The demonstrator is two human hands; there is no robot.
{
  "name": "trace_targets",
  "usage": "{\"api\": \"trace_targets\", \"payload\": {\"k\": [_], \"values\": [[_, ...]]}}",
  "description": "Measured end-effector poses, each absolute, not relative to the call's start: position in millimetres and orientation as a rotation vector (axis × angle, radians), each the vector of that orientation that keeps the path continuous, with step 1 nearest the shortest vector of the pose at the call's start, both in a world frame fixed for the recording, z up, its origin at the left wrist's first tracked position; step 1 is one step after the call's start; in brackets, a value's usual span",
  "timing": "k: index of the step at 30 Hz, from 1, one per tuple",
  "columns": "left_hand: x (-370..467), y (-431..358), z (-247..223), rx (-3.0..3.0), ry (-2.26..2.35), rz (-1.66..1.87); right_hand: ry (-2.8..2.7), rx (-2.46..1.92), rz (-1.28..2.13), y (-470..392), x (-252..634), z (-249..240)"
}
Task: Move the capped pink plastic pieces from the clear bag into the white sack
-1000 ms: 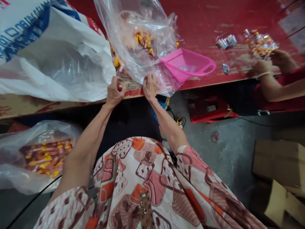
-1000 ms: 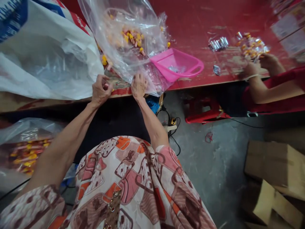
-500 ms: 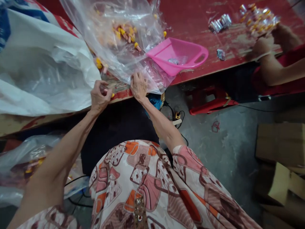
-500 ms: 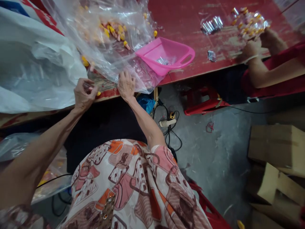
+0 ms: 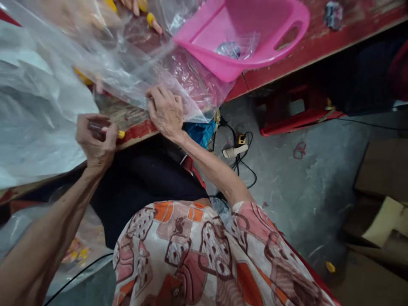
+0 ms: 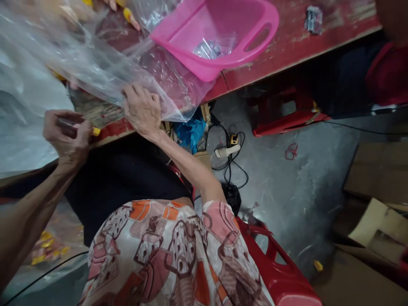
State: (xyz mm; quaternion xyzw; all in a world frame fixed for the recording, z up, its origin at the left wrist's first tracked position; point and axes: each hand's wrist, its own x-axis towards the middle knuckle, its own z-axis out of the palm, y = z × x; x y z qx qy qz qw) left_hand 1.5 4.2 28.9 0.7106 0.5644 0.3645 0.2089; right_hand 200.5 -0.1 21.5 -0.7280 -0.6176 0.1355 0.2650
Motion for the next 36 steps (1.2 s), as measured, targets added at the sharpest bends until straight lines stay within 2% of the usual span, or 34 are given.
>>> {"api": "trace_targets", "payload": {"k": [16, 36], "values": [[4, 3, 28, 1.918, 1.574, 1.007, -1.706, -1.942, 0.278, 0, 199, 10], [-1, 2, 25, 1.773, 1.520, 1.177, -1.744, -1.904, 0.113, -2, 195, 3]]}}
